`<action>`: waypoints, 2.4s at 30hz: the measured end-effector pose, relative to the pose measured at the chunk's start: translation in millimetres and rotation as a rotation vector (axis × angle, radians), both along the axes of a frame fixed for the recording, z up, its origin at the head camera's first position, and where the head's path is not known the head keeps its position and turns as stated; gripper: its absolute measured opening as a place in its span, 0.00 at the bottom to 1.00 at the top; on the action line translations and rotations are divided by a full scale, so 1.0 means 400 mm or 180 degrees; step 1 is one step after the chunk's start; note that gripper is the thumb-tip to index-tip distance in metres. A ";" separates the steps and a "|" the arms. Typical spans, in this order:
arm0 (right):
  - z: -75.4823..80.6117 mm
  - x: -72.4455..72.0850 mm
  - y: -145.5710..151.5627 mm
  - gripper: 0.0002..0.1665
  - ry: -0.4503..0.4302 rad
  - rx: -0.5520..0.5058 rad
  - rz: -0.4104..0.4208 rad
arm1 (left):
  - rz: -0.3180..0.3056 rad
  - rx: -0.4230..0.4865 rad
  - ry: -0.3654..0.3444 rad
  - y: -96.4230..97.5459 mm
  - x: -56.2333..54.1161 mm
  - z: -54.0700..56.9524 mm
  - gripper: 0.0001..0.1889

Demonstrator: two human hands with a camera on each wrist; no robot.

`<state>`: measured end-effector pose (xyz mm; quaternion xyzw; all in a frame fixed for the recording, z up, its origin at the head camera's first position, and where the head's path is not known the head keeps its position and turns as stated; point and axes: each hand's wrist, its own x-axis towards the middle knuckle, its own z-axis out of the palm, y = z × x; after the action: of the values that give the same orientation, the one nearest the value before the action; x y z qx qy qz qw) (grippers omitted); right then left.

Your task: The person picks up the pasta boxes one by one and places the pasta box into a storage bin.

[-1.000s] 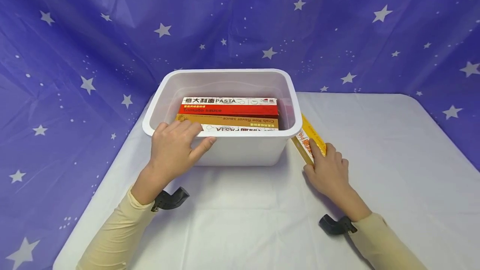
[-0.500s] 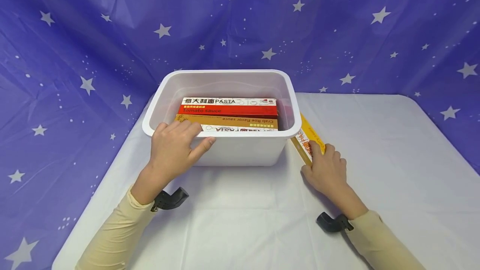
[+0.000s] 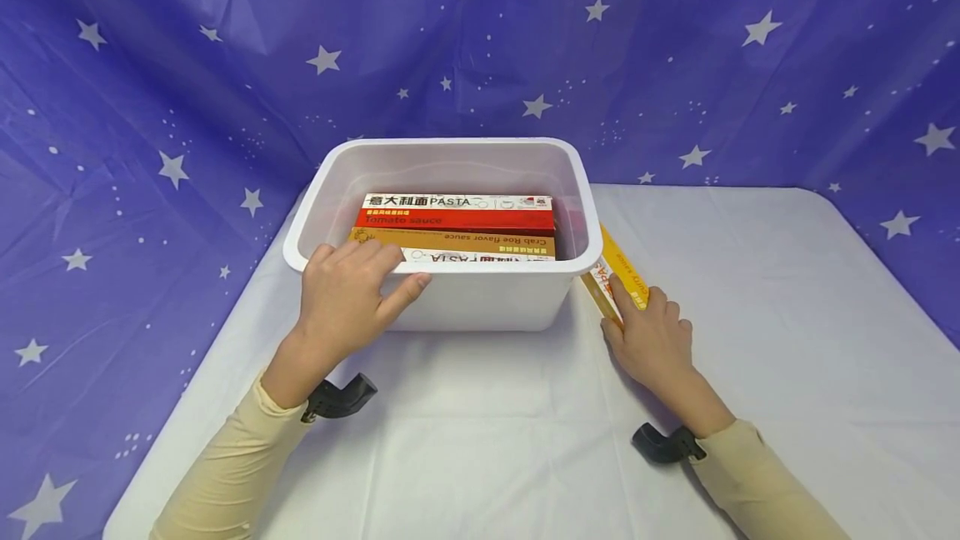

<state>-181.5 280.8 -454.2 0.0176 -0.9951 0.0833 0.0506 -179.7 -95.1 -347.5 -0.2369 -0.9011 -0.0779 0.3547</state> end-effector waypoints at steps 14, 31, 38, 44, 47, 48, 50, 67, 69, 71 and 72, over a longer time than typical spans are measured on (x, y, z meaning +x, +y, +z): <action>0.007 0.001 0.025 0.37 0.0430 -0.0063 0.0170 | 0.0001 -0.0029 0.0009 -0.003 0.000 -0.002 0.24; 0.130 0.008 0.083 0.35 0.0737 -0.0180 0.0187 | 0.0009 -0.0017 0.0008 -0.002 0.001 0.000 0.24; 0.230 0.009 0.107 0.36 0.0715 -0.0139 0.0208 | 0.0014 -0.0035 0.0010 -0.001 0.000 -0.001 0.25; 0.319 0.004 0.124 0.37 0.0568 -0.0065 0.0219 | -0.0003 -0.0027 0.0036 -0.001 0.000 -0.001 0.25; 0.362 -0.002 0.126 0.36 0.0575 0.0036 0.0232 | -0.0005 -0.0020 0.0047 0.000 0.001 -0.001 0.24; 0.375 -0.004 0.125 0.35 0.0619 0.0075 0.0254 | -0.0002 -0.0017 0.0049 0.000 0.001 -0.001 0.24; 0.399 -0.009 0.122 0.34 0.0666 0.0102 0.0280 | 0.0001 -0.0011 0.0047 -0.001 0.001 -0.001 0.24; 0.522 -0.067 0.061 0.31 0.0808 -0.0067 0.0839 | 0.0000 -0.0005 0.0054 -0.002 0.000 -0.003 0.24; 0.533 -0.076 0.048 0.31 0.0729 -0.0095 0.0878 | 0.0002 -0.0015 0.0047 -0.002 -0.001 -0.004 0.24; 0.540 -0.084 0.033 0.31 0.0689 -0.0134 0.0955 | 0.0004 -0.0027 0.0036 -0.003 -0.002 -0.005 0.24; 0.542 -0.089 0.026 0.32 0.0666 -0.0165 0.0996 | 0.0002 -0.0032 0.0036 -0.003 -0.002 -0.005 0.24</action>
<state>-217.1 291.1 -237.4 0.1793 -0.9671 0.1135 0.1406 -180.4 -96.1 -349.4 -0.2387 -0.8996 -0.0719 0.3586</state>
